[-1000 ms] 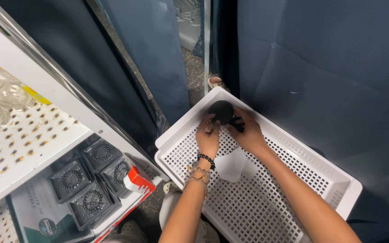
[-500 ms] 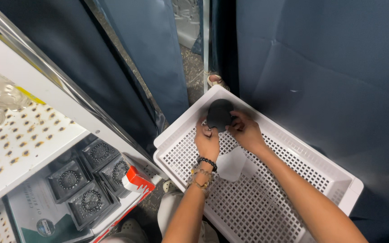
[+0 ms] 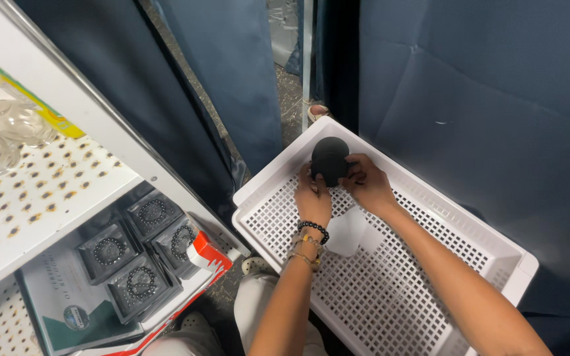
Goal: The person sits on the floor and repeatedly picks up pairs of dark grey circular lids from a white plastic basket. They place the lids onto a white perforated shelf, arranging them next to other items like paper towels and glass jars.
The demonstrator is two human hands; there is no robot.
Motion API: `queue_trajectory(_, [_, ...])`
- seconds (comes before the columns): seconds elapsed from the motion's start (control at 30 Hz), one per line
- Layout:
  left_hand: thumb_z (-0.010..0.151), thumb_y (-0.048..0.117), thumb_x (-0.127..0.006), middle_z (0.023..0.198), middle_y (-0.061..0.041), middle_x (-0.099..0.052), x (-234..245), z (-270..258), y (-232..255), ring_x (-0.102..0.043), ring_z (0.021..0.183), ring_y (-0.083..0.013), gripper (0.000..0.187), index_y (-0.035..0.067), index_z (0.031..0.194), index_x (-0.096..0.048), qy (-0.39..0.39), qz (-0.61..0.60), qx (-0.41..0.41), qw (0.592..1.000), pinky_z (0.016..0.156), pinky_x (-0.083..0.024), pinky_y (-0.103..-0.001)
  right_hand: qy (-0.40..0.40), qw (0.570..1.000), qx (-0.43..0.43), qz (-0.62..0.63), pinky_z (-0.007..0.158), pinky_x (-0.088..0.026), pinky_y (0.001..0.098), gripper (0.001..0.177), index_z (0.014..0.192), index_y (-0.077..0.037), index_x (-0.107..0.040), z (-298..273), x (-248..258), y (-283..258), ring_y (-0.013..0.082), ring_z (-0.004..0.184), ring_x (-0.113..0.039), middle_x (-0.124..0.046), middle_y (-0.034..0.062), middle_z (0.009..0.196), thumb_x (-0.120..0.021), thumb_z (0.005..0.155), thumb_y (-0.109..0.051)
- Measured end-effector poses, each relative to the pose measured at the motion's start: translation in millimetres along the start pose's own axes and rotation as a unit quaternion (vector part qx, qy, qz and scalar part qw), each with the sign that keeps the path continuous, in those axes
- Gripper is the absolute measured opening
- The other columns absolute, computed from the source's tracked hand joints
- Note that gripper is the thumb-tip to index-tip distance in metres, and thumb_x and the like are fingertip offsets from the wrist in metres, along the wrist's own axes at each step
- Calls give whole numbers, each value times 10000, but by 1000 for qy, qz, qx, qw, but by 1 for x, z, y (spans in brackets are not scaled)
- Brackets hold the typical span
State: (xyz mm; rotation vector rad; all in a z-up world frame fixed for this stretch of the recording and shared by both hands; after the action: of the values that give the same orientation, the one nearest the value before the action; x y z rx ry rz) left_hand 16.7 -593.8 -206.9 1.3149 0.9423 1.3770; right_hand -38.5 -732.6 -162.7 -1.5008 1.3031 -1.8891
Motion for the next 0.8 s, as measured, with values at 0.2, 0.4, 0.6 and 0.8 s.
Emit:
queue_trajectory(0.2, [1021,62,-457,588,-87,-560,0,-5,-13,-611,553,-257,307,76,1319,-525,12,-26,-49,998,576,-531,-305,-4,1000,-17,-16,1041,-509,436,493,1317,-189,-571,-8,-4,-8,306,1081,-690,-691,166,1165,-771,868,-232])
queue_trajectory(0.4, [975,46,-489,810,-176,-635,9,-4,-9,-691,758,-372,234,106,1173,-597,-16,-80,-51,995,675,-574,-473,-3,990,42,-138,968,-556,477,313,1165,-192,-672,-8,-16,-5,357,1034,-703,-702,138,1068,-755,864,-167])
queue_trajectory(0.6, [915,307,-639,921,-167,-607,2,1,-20,-676,933,-370,252,133,1094,-609,-53,-94,-12,994,789,-540,-539,65,988,126,-57,942,-542,421,376,1093,-211,-769,-4,-16,3,348,1025,-707,-713,111,989,-846,754,-69])
queue_trajectory(0.8, [848,525,-746,773,-52,-668,56,-10,11,-732,809,-214,433,154,1015,-599,-125,-114,72,983,855,-548,-454,65,986,153,25,844,-538,365,410,1201,-144,-782,-13,-10,-18,210,882,-629,-737,142,993,-843,803,-65])
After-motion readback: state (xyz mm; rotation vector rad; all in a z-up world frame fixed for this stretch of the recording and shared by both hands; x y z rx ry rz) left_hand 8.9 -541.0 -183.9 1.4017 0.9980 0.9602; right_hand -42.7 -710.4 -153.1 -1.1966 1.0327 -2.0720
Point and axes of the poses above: each hand's wrist, its own z-axis towards the middle knuckle, its own x-axis out of the back of the hand, y = z × x, the point moved 2 cm from there along z, towards the middle knuckle
